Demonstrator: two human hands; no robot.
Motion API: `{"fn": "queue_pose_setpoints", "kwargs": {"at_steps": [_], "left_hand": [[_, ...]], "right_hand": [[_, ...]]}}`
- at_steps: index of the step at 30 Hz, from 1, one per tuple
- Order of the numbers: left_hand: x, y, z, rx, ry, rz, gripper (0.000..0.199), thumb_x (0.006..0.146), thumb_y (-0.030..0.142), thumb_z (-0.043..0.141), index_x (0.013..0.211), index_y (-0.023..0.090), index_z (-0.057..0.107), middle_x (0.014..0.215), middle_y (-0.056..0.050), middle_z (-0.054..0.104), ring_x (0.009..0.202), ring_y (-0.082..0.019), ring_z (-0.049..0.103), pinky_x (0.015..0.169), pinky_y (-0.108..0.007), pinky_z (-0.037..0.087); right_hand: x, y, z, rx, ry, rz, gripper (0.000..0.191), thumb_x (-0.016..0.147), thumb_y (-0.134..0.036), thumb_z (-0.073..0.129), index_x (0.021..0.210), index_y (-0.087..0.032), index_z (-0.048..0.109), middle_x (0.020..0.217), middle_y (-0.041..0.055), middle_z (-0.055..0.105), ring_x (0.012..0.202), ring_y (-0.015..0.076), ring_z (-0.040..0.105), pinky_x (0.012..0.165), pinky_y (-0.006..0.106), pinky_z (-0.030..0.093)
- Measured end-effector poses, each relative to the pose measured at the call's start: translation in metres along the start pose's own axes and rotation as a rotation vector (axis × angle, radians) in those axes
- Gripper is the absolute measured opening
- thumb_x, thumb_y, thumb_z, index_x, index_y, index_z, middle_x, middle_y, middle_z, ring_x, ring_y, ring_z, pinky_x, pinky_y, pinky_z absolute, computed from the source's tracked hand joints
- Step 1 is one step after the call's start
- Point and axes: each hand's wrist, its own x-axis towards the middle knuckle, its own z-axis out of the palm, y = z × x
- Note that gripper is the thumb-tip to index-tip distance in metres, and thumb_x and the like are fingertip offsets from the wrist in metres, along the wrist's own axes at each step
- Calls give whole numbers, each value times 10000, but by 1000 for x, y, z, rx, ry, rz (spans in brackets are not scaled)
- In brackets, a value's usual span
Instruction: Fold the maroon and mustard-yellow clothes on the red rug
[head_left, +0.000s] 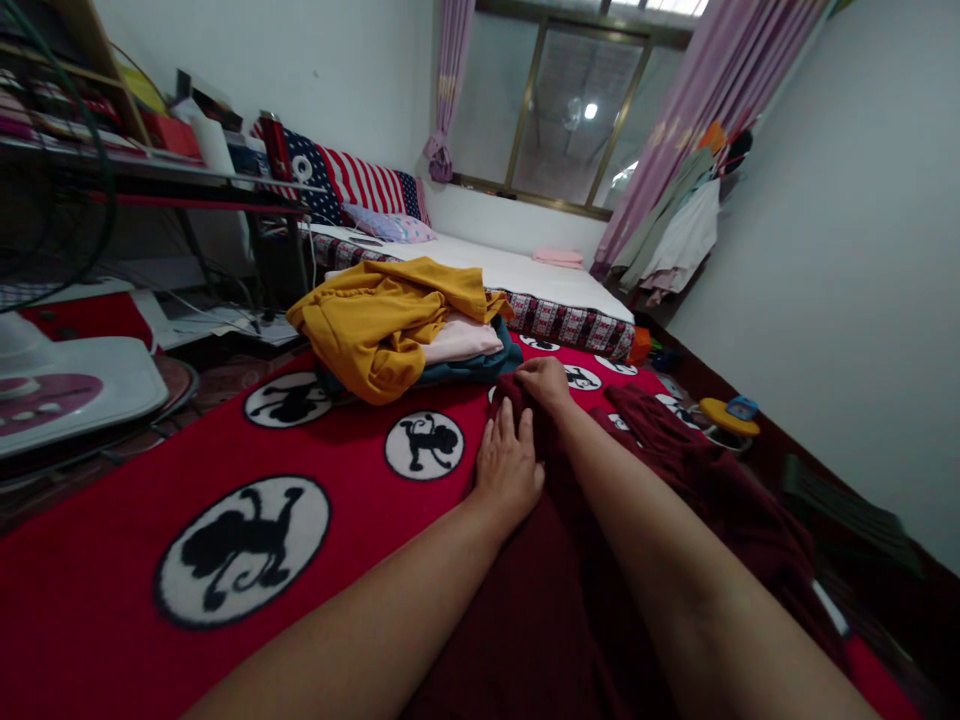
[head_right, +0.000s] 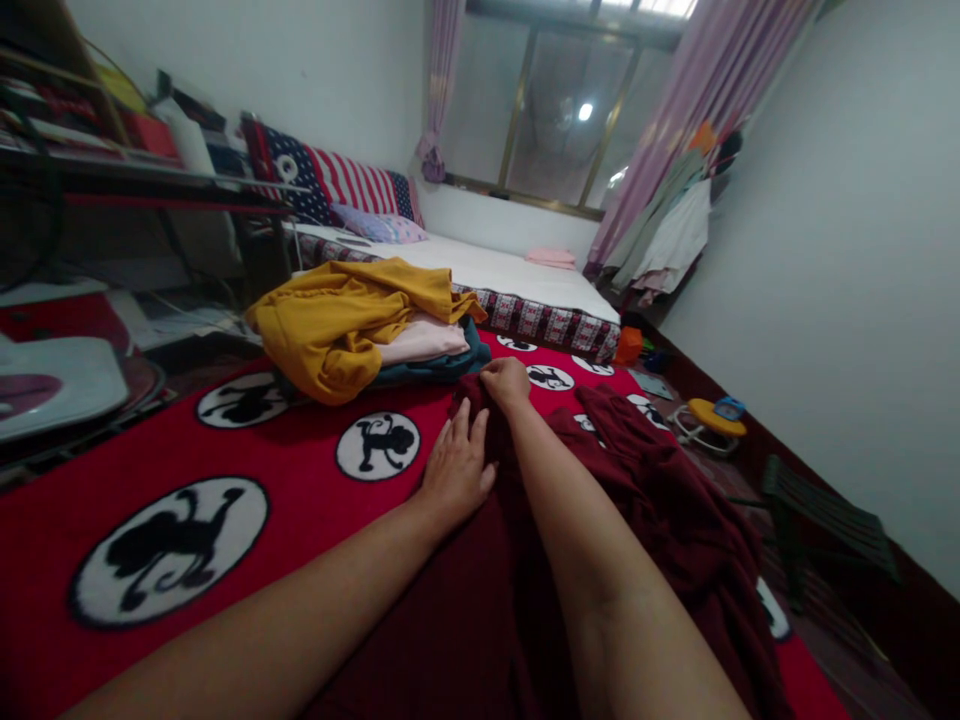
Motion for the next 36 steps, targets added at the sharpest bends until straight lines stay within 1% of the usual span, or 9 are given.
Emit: {"fn": "queue_pose_setpoints", "kwargs": {"at_steps": [4, 8, 10, 13, 21, 27, 30, 33, 36], "left_hand": [[2, 0, 1, 11, -68, -25, 787, 837, 285, 597, 1491, 26, 243, 1568, -271, 178, 1462, -351, 185, 1179, -470, 231], [2, 1, 0, 21, -96, -6, 709, 855, 280, 576, 1461, 18, 316, 1556, -261, 231, 1460, -353, 190, 1193, -477, 197], [1, 1, 0, 18, -60, -6, 687, 852, 277, 582, 1449, 44, 335, 1545, -251, 273, 1451, -352, 222, 1187, -482, 213], [-1, 0, -1, 9, 14, 3, 625, 830, 261, 606, 1390, 76, 400, 1496, -223, 372, 1433, -339, 277, 1187, -473, 228], [-1, 2, -9, -50, 217, 89, 360, 821, 226, 611, 1164, 144, 536, 1422, -149, 457, 1424, -307, 288, 1206, -483, 192], [0, 0, -7, -83, 191, 105, 328, 867, 172, 539, 1195, 155, 535, 1364, -116, 526, 1406, -257, 329, 1211, -463, 179], [-1, 0, -8, -65, 169, 40, 322, 866, 191, 553, 1188, 174, 543, 1382, -114, 506, 1381, -267, 354, 1192, -469, 211], [0, 1, -13, -58, 186, -98, 337, 862, 244, 583, 1190, 182, 538, 1447, -124, 430, 1361, -291, 360, 1131, -464, 305], [3, 1, -16, -78, 177, -232, 356, 867, 288, 588, 1200, 176, 525, 1426, -139, 437, 1280, -294, 434, 1036, -432, 397]], "right_hand": [[-4, 12, 5, 27, 17, 69, 221, 831, -241, 591, 956, -166, 757, 960, 93, 758, 909, 196, 691, 746, 232, 474], [-3, 11, -2, 103, -55, 71, 365, 911, -412, 505, 820, -137, 728, 706, 75, 732, 644, 151, 661, 606, 221, 447], [-4, 10, -6, 167, -123, 43, 394, 815, -505, 623, 662, -148, 688, 560, 36, 667, 531, 129, 596, 530, 214, 401], [-12, 9, -8, 334, -187, 2, 362, 578, -461, 811, 526, -167, 606, 449, -22, 564, 455, 99, 496, 470, 215, 334], [-36, 17, 0, 622, 37, -43, 445, 700, -640, 578, 666, -199, 528, 599, -6, 583, 567, 128, 522, 554, 248, 425], [-31, 18, 12, 498, 114, -14, 325, 673, -513, 664, 688, -202, 570, 680, 15, 626, 672, 160, 572, 646, 271, 436], [-34, 18, 5, 386, 115, 12, 331, 702, -516, 659, 620, -201, 597, 620, 12, 604, 658, 163, 558, 640, 268, 396], [-43, 25, -16, 179, 8, 38, 495, 733, -653, 593, 542, -197, 588, 528, 4, 538, 592, 154, 514, 578, 264, 330], [-55, 42, -40, 34, -210, -25, 579, 729, -745, 542, 581, -187, 595, 531, -18, 519, 549, 125, 474, 525, 251, 284]]}}
